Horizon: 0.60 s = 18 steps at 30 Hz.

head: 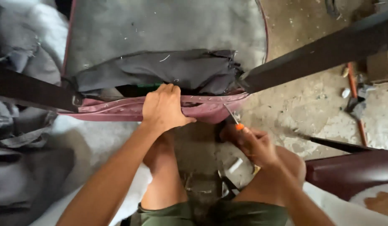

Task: Using a screwdriver to pry off the fabric edges and staples from a chair frame during reupholstery.

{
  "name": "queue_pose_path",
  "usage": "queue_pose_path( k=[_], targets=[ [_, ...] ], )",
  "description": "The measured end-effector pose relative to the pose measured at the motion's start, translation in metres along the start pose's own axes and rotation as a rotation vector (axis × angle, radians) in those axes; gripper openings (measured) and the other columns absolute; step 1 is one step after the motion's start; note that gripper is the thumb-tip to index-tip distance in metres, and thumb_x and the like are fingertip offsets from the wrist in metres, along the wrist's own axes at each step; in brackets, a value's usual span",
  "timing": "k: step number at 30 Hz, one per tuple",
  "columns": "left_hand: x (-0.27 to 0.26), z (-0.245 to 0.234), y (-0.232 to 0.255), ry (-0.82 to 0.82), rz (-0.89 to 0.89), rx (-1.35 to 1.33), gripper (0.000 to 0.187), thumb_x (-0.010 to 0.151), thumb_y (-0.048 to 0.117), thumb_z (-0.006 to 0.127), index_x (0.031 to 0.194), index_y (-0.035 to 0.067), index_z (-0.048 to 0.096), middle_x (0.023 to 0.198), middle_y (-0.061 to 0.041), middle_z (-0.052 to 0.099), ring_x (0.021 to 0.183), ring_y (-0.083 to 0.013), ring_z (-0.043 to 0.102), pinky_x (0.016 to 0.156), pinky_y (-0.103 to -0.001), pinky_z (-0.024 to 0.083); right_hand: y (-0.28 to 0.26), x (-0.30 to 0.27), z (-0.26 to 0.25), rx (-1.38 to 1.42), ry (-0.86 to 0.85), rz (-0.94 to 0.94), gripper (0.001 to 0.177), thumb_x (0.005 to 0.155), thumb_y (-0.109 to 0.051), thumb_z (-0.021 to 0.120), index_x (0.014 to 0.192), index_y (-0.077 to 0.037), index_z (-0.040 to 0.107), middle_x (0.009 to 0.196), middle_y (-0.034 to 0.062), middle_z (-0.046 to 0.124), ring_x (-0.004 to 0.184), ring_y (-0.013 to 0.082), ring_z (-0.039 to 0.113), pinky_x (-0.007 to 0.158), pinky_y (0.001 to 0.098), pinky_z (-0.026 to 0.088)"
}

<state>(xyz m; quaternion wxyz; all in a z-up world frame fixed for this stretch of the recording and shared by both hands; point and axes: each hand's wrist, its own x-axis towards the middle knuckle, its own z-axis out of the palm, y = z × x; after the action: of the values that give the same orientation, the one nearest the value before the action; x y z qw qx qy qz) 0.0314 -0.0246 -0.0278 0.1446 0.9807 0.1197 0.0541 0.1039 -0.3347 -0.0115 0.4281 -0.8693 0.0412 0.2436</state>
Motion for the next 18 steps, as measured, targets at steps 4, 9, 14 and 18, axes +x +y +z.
queue_pose_path(
  k=[4,9,14,18],
  targets=[
    [-0.002,-0.012,0.003,-0.005,-0.01,0.02,0.08,0.046,0.079,0.075,0.086,0.011,0.061,0.083,-0.003,0.06,0.088,-0.0247,0.065,0.072,-0.038,0.056,0.033,0.007,0.03,0.69,-0.185,0.111,0.03,0.098,-0.019,0.064,0.075,0.0,0.06,0.063,0.0229,0.058,0.036,0.0196,0.046,0.032,0.0272,0.036],
    [0.013,-0.051,0.021,-0.088,0.079,-0.305,0.095,0.047,0.079,0.078,0.115,0.014,0.063,0.101,-0.008,0.064,0.101,-0.0308,0.062,0.094,-0.042,0.047,-0.03,-0.007,0.0,0.288,-0.231,0.036,0.036,0.097,-0.025,0.066,0.073,0.002,0.07,0.05,0.0091,0.047,0.037,0.0174,0.045,0.035,0.0282,0.033],
    [0.042,-0.008,0.045,-0.044,0.243,-0.263,0.048,0.077,0.055,0.071,0.108,0.018,0.066,0.096,-0.004,0.063,0.097,-0.0264,0.061,0.09,-0.044,0.046,-0.036,-0.018,-0.047,-0.466,0.025,-0.295,0.032,0.085,-0.039,0.076,0.115,-0.028,0.079,0.075,0.0116,0.074,0.066,0.0219,0.067,0.057,0.0374,0.052],
    [0.064,-0.006,0.058,0.018,0.279,-0.176,0.025,0.086,0.038,0.059,0.073,0.021,0.072,0.073,0.003,0.061,0.077,-0.0201,0.062,0.078,-0.037,0.048,-0.037,-0.025,-0.049,-0.43,0.162,-0.444,0.032,0.085,-0.037,0.076,0.114,-0.022,0.078,0.072,0.0018,0.071,0.059,0.0175,0.063,0.054,0.0322,0.048]
  ],
)
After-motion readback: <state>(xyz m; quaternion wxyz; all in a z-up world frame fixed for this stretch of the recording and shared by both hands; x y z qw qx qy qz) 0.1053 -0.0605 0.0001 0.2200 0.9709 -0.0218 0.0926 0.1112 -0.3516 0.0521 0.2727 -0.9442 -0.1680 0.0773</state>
